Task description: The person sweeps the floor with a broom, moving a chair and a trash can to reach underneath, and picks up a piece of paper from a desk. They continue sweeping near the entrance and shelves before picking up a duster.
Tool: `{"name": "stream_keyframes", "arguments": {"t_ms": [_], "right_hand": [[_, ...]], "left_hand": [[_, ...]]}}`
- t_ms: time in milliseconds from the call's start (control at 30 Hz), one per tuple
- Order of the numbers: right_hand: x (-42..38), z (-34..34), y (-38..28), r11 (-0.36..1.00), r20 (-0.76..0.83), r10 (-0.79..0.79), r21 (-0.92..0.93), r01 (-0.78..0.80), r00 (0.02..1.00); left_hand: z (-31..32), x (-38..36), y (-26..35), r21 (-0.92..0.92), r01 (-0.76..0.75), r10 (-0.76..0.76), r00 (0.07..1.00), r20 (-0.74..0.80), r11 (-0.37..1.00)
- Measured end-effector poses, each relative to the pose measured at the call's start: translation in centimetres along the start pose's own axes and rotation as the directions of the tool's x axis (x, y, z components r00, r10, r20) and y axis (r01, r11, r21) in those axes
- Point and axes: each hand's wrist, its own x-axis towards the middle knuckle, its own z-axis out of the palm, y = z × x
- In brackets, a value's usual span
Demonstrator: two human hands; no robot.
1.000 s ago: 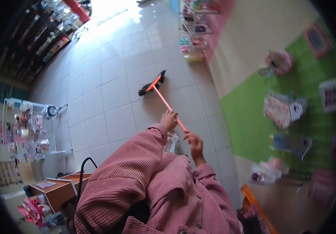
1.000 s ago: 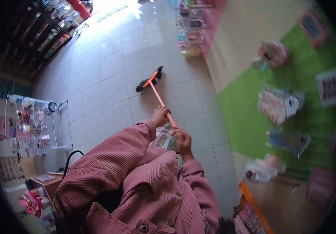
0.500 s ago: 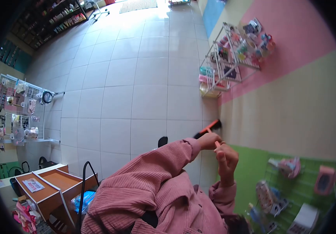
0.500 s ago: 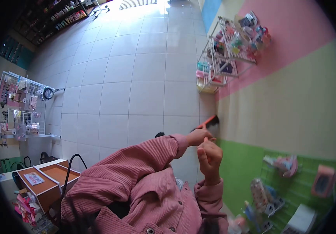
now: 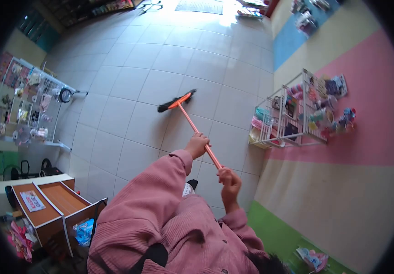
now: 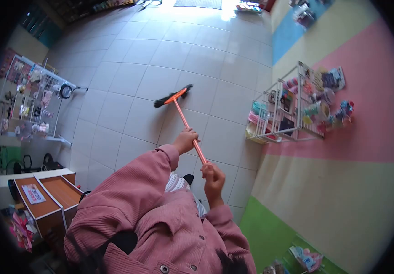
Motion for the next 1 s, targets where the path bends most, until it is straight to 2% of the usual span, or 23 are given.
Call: {"name": "stream_keyframes", "arguments": {"t_ms": [33,100,200,233,300,367,433,467,500,533,567,600,633,667,700,733,767,800,833,867,900,933,1000], "right_hand": [[0.9,0.1,-3.2,1.000,0.016,0.017,-0.018,-0.016,1.000],[2.9,-0.2,-8.8,0.981,0.126,-0.193,0.008,0.194,0.973],[6.4,0.1,-13.3,0.909,0.213,-0.324,0.341,0.240,0.922],[7.8,1.0,-13.0,0.895,0.243,-0.233,0.433,0.109,0.942],[10.8,2.9,-10.3,0.800,0.333,-0.043,0.576,-0.167,0.942],[12.2,7.3,-5.7,0.907,0.474,0.018,0.363,-0.214,0.880],[11.6,10.3,1.5,0.761,0.714,0.253,0.269,-0.590,0.653],[10.3,11.4,5.4,0.707,0.781,0.331,0.167,-0.687,0.530],[9.3,12.5,8.3,0.645,0.831,0.397,0.050,-0.763,0.390],[7.9,13.8,9.7,0.685,0.820,0.496,-0.165,-0.709,0.288],[6.9,14.6,10.7,0.692,0.781,0.594,-0.373,-0.618,0.194],[6.8,15.4,11.0,0.749,0.835,0.512,-0.319,-0.581,0.202],[7.5,15.8,11.3,0.769,0.804,0.530,-0.321,-0.552,0.271],[9.3,16.4,9.8,0.789,0.768,0.542,-0.326,-0.520,0.341],[11.3,16.7,7.9,0.807,0.728,0.550,-0.337,-0.485,0.410],[13.7,16.9,5.4,0.844,0.718,0.506,-0.298,-0.446,0.478],[16.4,17.1,2.5,0.881,0.702,0.450,-0.250,-0.401,0.551],[18.5,17.3,-1.2,0.910,0.694,0.408,-0.254,-0.328,0.593],[20.2,17.4,-4.1,0.934,0.684,0.357,-0.255,-0.250,0.636],[21.8,17.3,-5.2,0.959,0.704,0.284,-0.202,-0.199,0.651],[22.9,17.5,-6.1,0.979,0.719,0.204,-0.144,-0.145,0.664],[23.2,18.1,-7.0,0.989,0.736,0.148,-0.104,-0.105,0.661],[23.2,18.4,-6.4,0.974,0.756,0.099,-0.208,0.094,0.648]], "left_hand": [[-2.8,0.7,1.1,-0.085,-0.024,0.023,1.000,-0.014,0.996],[-8.4,0.6,4.3,-0.209,-0.012,0.007,1.000,-0.022,0.978],[-13.3,-2.0,8.1,-0.376,0.068,-0.101,0.993,-0.069,0.924],[-13.7,-3.3,8.7,-0.420,0.124,-0.175,0.981,-0.083,0.899],[-12.4,-6.6,8.6,-0.354,0.266,-0.347,0.919,-0.188,0.897],[-9.0,-11.2,6.5,-0.269,0.546,-0.599,0.780,-0.183,0.794],[-3.6,-17.5,3.9,-0.223,0.746,-0.779,0.599,-0.187,0.627],[-1.2,-20.6,3.1,-0.187,0.859,-0.879,0.469,-0.088,0.477],[2.0,-23.8,1.9,-0.208,0.895,-0.917,0.370,-0.147,0.395],[5.2,-26.4,0.4,-0.168,0.972,-0.986,0.159,-0.046,0.164],[7.3,-27.9,0.0,-0.191,0.965,-0.960,0.129,-0.250,0.179],[6.9,-27.5,0.2,-0.261,0.944,-0.943,0.116,-0.311,0.202],[6.6,-26.4,-0.8,-0.325,0.917,-0.920,0.098,-0.379,0.231],[7.0,-24.2,-2.0,-0.315,0.884,-0.822,0.123,-0.557,0.346],[5.9,-19.4,-2.5,-0.345,0.889,-0.746,-0.006,-0.666,0.300],[3.7,-14.7,-3.5,-0.447,0.872,-0.837,-0.085,-0.541,0.201],[2.8,-10.1,-5.0,-0.508,0.795,-0.784,-0.066,-0.617,0.333],[1.6,-6.0,-6.4,-0.516,0.747,-0.790,0.020,-0.613,0.419],[-0.8,-1.7,-7.0,-0.525,0.643,-0.715,0.050,-0.697,0.557],[-1.8,1.9,-8.1,-0.536,0.569,-0.688,0.075,-0.722,0.624],[-2.9,4.6,-9.1,-0.609,0.506,-0.743,0.102,-0.661,0.611],[-3.7,6.2,-10.1,-0.631,0.450,-0.758,0.189,-0.624,0.632],[-4.6,7.6,-11.6,-0.714,0.397,-0.816,0.234,-0.529,0.577]]}}
